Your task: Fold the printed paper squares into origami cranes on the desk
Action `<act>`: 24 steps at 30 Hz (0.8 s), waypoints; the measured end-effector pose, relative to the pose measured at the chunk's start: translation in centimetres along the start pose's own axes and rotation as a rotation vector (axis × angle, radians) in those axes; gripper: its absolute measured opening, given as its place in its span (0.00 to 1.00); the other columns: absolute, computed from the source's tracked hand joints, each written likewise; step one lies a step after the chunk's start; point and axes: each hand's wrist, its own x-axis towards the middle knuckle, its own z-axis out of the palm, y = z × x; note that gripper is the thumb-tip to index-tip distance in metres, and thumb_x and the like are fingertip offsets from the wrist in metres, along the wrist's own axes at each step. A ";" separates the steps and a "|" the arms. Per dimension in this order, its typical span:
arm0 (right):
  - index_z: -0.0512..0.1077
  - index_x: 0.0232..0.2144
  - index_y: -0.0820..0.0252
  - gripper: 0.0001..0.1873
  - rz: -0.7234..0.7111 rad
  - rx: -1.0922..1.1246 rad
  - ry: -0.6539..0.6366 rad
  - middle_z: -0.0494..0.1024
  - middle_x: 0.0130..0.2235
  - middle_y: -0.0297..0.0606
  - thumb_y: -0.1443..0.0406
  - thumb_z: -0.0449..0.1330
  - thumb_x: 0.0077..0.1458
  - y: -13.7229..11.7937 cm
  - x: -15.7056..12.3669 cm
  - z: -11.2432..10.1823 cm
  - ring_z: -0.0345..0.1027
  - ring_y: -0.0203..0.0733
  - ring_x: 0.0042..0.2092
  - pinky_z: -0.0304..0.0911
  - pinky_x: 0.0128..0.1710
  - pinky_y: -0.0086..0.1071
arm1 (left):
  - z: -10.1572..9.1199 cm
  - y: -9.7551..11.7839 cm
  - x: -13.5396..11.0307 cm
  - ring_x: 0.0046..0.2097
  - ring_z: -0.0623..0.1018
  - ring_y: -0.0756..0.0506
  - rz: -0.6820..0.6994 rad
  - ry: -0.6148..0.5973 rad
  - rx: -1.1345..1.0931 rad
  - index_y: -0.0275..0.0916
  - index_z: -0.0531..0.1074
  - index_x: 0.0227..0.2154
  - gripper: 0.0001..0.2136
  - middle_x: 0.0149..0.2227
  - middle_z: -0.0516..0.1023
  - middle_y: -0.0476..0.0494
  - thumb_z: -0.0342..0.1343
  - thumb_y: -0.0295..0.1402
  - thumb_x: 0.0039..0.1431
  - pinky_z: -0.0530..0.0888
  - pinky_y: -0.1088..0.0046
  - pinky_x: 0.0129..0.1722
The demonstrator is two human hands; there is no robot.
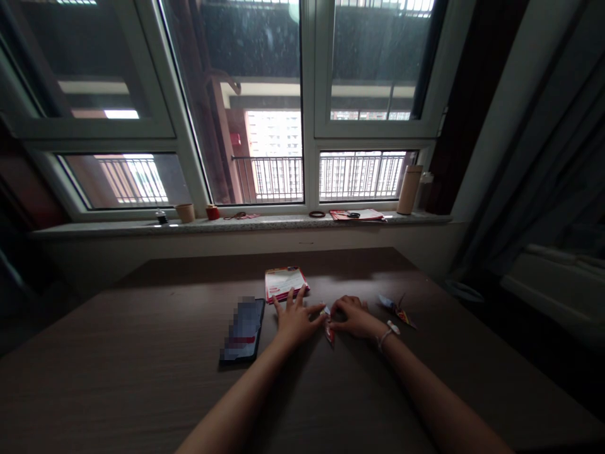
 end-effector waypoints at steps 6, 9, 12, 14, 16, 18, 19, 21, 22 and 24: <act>0.71 0.42 0.48 0.18 -0.014 0.015 0.003 0.67 0.53 0.37 0.50 0.62 0.50 0.0 0.0 0.0 0.51 0.53 0.60 0.40 0.61 0.57 | 0.4 -0.2 0.3 0.68 0.45 0.28 0.016 0.025 -0.003 0.73 0.68 0.50 0.20 0.68 0.53 0.60 0.44 0.61 0.56 0.31 0.29 0.57; 0.71 0.41 0.48 0.18 -0.019 0.012 0.006 0.67 0.53 0.36 0.50 0.62 0.49 0.0 -0.1 -0.1 0.51 0.53 0.60 0.41 0.61 0.56 | 0.5 -0.1 0.5 0.68 0.45 0.28 -0.002 0.035 0.007 0.72 0.68 0.51 0.20 0.68 0.52 0.59 0.44 0.60 0.57 0.31 0.30 0.58; 0.71 0.41 0.48 0.18 -0.021 0.006 0.008 0.67 0.53 0.36 0.50 0.63 0.49 0.0 -0.1 -0.1 0.51 0.53 0.60 0.42 0.61 0.55 | 0.4 0.1 0.5 0.69 0.43 0.29 -0.027 0.022 0.006 0.71 0.68 0.51 0.21 0.68 0.51 0.58 0.44 0.59 0.57 0.30 0.31 0.58; 0.71 0.41 0.48 0.19 -0.026 0.005 0.011 0.67 0.53 0.36 0.50 0.63 0.49 0.1 -0.2 0.0 0.51 0.53 0.60 0.42 0.61 0.54 | 0.5 0.1 0.5 0.69 0.43 0.29 -0.025 0.018 0.002 0.70 0.67 0.52 0.21 0.68 0.52 0.58 0.44 0.59 0.57 0.30 0.32 0.59; 0.72 0.41 0.48 0.19 -0.032 0.004 0.020 0.68 0.53 0.36 0.50 0.63 0.49 0.1 -0.2 0.0 0.52 0.52 0.59 0.43 0.60 0.51 | 0.6 0.0 0.5 0.69 0.42 0.29 -0.019 0.025 0.005 0.70 0.66 0.53 0.22 0.68 0.52 0.58 0.44 0.59 0.57 0.30 0.32 0.58; 0.72 0.41 0.49 0.18 -0.035 0.005 0.033 0.69 0.52 0.36 0.50 0.63 0.49 0.0 -0.2 0.1 0.53 0.52 0.59 0.44 0.60 0.49 | 0.7 -0.1 0.5 0.69 0.43 0.28 -0.013 0.026 0.006 0.70 0.65 0.54 0.22 0.68 0.52 0.58 0.44 0.58 0.57 0.29 0.31 0.58; 0.72 0.41 0.49 0.18 -0.035 0.007 0.040 0.69 0.52 0.37 0.51 0.63 0.49 0.0 -0.3 0.1 0.53 0.52 0.59 0.43 0.60 0.48 | 0.8 -0.2 0.5 0.69 0.43 0.28 -0.008 0.022 0.004 0.70 0.65 0.54 0.22 0.68 0.52 0.58 0.43 0.58 0.58 0.28 0.31 0.58; 0.73 0.41 0.49 0.18 -0.035 0.008 0.051 0.69 0.52 0.36 0.51 0.63 0.49 -0.1 -0.3 0.1 0.53 0.51 0.59 0.43 0.60 0.47 | 0.8 -0.3 0.5 0.69 0.44 0.28 0.009 0.015 0.000 0.69 0.64 0.55 0.22 0.69 0.51 0.57 0.43 0.58 0.59 0.28 0.31 0.57; 0.73 0.41 0.50 0.17 -0.033 0.008 0.055 0.69 0.52 0.36 0.51 0.64 0.49 -0.1 -0.3 0.0 0.54 0.51 0.58 0.43 0.60 0.47 | 0.8 -0.4 0.4 0.69 0.44 0.28 0.021 0.012 0.000 0.69 0.64 0.56 0.22 0.69 0.51 0.57 0.42 0.58 0.59 0.28 0.30 0.57; 0.73 0.41 0.50 0.18 -0.026 0.006 0.061 0.70 0.51 0.37 0.52 0.64 0.49 -0.1 -0.4 0.0 0.54 0.50 0.58 0.43 0.60 0.46 | 0.7 -0.5 0.3 0.68 0.45 0.29 0.048 0.015 -0.002 0.70 0.62 0.56 0.22 0.69 0.52 0.56 0.43 0.58 0.59 0.29 0.30 0.57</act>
